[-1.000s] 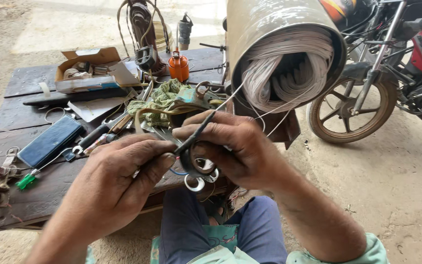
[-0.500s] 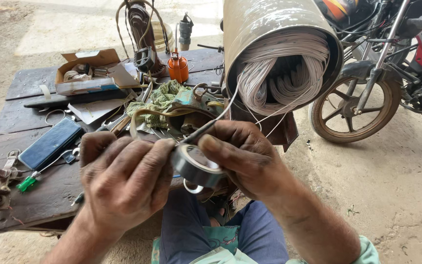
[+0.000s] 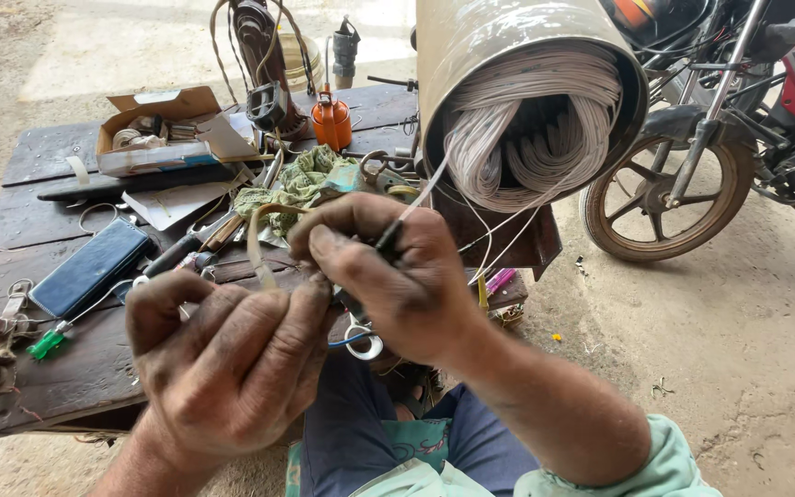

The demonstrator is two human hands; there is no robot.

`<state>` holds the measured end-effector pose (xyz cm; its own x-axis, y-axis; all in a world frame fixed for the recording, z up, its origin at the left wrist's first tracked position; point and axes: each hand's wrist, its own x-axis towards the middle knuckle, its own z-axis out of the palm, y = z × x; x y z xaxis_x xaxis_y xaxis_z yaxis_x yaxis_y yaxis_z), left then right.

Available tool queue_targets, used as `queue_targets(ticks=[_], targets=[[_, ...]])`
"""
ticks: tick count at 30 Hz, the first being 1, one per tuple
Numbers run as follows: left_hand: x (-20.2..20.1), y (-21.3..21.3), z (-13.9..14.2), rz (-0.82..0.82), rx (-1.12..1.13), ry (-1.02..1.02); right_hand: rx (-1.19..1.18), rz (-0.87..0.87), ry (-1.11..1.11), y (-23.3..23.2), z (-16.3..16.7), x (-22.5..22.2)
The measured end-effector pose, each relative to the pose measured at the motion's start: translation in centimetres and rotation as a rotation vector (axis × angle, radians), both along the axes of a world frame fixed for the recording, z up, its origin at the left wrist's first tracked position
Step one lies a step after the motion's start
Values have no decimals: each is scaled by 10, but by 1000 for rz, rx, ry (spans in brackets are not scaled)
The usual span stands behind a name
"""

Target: The person strips insulation from several colored wires using a knife, twists the exposed strands together, and wraps the connections with black electrical tape. The person handles multiple wires and repeatedly applies tape to insulate the joints.

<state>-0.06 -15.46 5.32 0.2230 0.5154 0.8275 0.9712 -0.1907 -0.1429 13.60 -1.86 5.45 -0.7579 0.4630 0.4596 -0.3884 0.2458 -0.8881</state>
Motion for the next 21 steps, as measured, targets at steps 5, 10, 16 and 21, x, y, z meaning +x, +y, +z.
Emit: queue_targets(ticks=[5, 10, 16, 21], targets=[[-19, 3, -2, -159, -177, -299, 413, 69, -62, 23, 8, 31], [-19, 11, 15, -267, -629, -734, 697, -131, -84, 28, 2, 35], [-15, 17, 30, -210, -589, -607, 677, 3, -44, 36, 10, 37], [-8, 24, 12, -166, -264, -376, 691, -84, -9, 41, 0, 41]])
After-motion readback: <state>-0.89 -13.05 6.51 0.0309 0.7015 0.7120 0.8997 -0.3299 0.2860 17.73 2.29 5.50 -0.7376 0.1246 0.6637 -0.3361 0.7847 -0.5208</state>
